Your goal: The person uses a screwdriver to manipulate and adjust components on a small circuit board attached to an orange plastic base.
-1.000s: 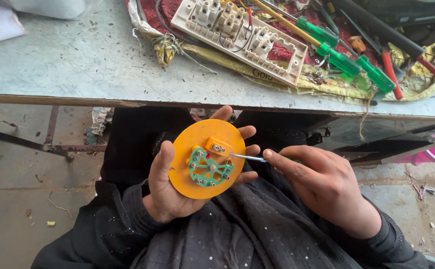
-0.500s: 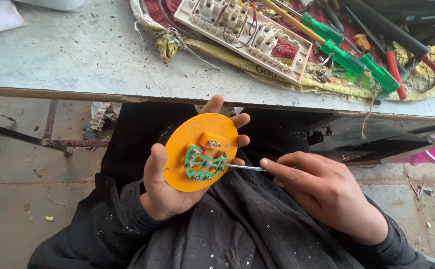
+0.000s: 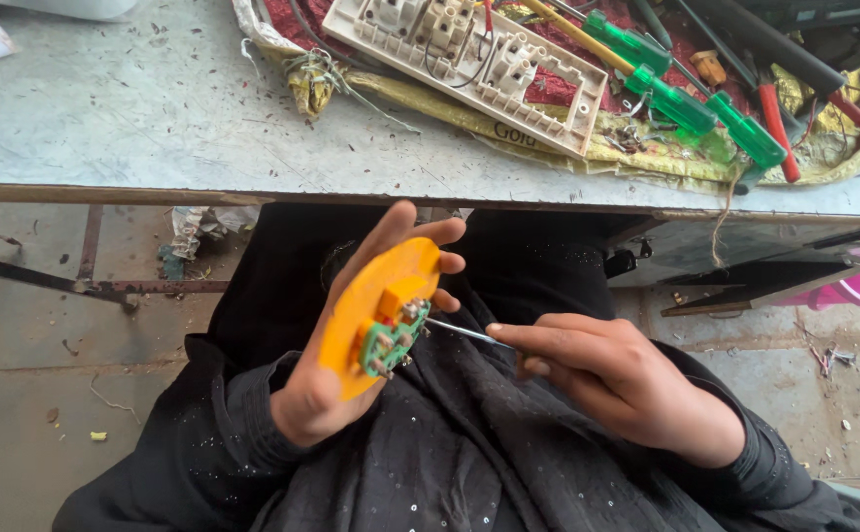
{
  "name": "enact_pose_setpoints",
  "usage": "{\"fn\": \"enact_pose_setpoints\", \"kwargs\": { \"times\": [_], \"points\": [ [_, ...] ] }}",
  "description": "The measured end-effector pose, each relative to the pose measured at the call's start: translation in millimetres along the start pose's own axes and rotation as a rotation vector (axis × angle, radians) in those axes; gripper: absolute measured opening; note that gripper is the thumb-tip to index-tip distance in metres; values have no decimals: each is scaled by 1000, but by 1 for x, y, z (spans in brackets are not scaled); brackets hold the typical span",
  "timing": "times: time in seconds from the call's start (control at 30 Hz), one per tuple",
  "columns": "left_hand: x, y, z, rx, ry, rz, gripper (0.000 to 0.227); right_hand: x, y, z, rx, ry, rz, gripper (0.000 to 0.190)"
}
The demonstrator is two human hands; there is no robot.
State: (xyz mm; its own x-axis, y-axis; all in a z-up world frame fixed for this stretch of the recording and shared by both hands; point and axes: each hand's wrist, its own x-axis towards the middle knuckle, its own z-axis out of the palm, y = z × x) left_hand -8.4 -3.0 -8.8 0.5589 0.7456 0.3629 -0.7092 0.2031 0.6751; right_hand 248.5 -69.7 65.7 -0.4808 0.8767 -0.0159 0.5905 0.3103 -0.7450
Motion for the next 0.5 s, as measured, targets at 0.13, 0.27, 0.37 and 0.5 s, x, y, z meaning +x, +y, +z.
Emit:
{"fn": "enact_pose_setpoints", "kwargs": {
  "times": [0.13,0.27,0.37,0.5],
  "points": [
    [-5,-1,-6,319,-45,45,111,4,-1,9,70,17,37,42],
    [-5,-11,-6,495,-44,117,105,2,-10,16,-151,87,21,44],
    [-4,-16,-8,477,22,91,106,3,-12,26,-318,178,-15,51],
    [-3,-15,-9,438,75,64,107,8,-9,32,-648,338,-151,51]
  ]
}}
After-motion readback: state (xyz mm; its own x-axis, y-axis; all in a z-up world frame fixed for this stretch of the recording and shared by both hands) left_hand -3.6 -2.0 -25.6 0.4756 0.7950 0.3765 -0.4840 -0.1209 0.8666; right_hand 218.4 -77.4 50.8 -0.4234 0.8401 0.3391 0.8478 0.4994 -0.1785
